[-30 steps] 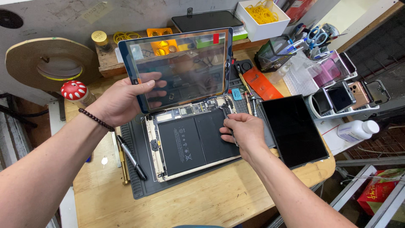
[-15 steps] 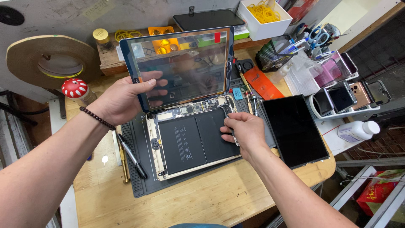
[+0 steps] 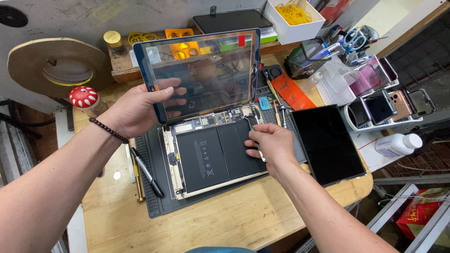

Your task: The person holds the detached screen assembly of an opened tablet upright with one hand while using the other hand and small tools to work on the exposed logic board and connectors inside the device. They reposition the screen, manipulate internal components, and press along the edge of the assembly throughout the clip.

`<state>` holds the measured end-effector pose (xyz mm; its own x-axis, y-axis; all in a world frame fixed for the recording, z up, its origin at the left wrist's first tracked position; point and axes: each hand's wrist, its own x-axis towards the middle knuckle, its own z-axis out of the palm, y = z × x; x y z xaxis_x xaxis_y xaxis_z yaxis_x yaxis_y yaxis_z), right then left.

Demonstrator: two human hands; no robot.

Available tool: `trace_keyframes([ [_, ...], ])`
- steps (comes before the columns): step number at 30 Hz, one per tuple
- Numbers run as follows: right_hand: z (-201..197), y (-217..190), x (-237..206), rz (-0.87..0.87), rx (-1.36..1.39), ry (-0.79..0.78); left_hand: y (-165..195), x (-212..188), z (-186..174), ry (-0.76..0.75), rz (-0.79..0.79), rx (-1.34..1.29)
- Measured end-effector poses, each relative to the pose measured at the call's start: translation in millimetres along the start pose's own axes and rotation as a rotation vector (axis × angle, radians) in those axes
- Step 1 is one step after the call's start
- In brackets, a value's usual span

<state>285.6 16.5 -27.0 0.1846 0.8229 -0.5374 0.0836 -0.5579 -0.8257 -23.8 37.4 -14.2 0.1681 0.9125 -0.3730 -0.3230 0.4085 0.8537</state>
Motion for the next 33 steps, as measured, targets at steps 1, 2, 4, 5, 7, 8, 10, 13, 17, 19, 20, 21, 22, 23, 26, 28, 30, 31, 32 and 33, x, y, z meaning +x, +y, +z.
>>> trace_keyframes([
  [1,0.6,0.3,-0.1,0.001,-0.003,0.005,-0.4,-0.2,-0.4,0.001,0.003,0.004],
  [2,0.9,0.1,-0.1,0.001,-0.005,0.011,-0.4,0.0,-0.6,0.001,0.008,0.008],
  [4,1.2,-0.4,0.3,0.002,-0.001,0.012,-0.5,0.1,-0.9,-0.001,0.01,0.004],
  [5,1.5,-0.5,0.3,0.004,0.004,0.008,-0.7,0.0,-1.0,-0.004,0.007,-0.003],
  [7,1.2,-0.8,0.0,0.004,0.009,0.004,-0.7,0.1,-0.8,-0.009,0.006,-0.008],
  [8,0.5,-0.8,-0.4,0.004,0.009,0.004,-0.6,0.3,-0.5,-0.011,0.007,-0.006],
  [10,1.2,-0.9,-0.6,-0.001,-0.003,0.001,0.0,-0.3,-0.6,-0.003,0.01,0.008],
  [13,0.7,-2.0,-0.4,-0.011,-0.025,0.004,0.3,-0.2,0.4,0.006,0.011,0.018],
  [17,1.4,-1.4,0.1,-0.013,-0.016,0.001,0.7,-0.8,0.1,0.002,0.006,0.004],
  [19,0.9,-0.9,1.0,-0.016,-0.017,0.002,0.3,-0.1,0.3,0.002,0.004,0.004],
  [20,0.8,-0.7,1.7,-0.019,-0.02,0.002,0.2,0.0,0.2,0.003,0.004,0.004],
  [21,0.8,-0.3,2.3,-0.021,-0.023,0.002,0.2,0.1,-0.2,0.004,0.004,0.005],
  [22,0.4,0.0,3.0,-0.023,-0.024,0.001,-0.1,0.2,-0.3,0.003,0.004,0.003],
  [23,0.3,0.3,4.0,-0.024,-0.025,-0.002,-0.3,0.1,-0.5,0.002,0.004,0.002],
  [26,-0.4,1.0,6.8,-0.029,-0.016,-0.017,-0.4,0.7,-1.1,0.001,0.007,0.003],
  [28,-1.2,2.0,8.0,-0.032,-0.017,-0.018,-1.1,1.0,-0.9,0.001,0.006,0.002],
  [30,-0.9,3.0,9.0,-0.036,-0.027,-0.012,-1.2,0.8,-1.3,0.004,0.003,0.0],
  [31,-0.9,3.3,9.5,-0.037,-0.019,-0.012,-1.1,1.0,-1.3,0.006,0.003,0.0],
  [32,-1.3,3.8,9.7,-0.038,-0.012,-0.012,-1.2,1.4,-1.0,0.008,0.001,0.0],
  [33,-1.2,4.4,9.9,-0.039,-0.003,-0.011,-1.1,1.5,-1.1,0.009,0.0,0.0],
])
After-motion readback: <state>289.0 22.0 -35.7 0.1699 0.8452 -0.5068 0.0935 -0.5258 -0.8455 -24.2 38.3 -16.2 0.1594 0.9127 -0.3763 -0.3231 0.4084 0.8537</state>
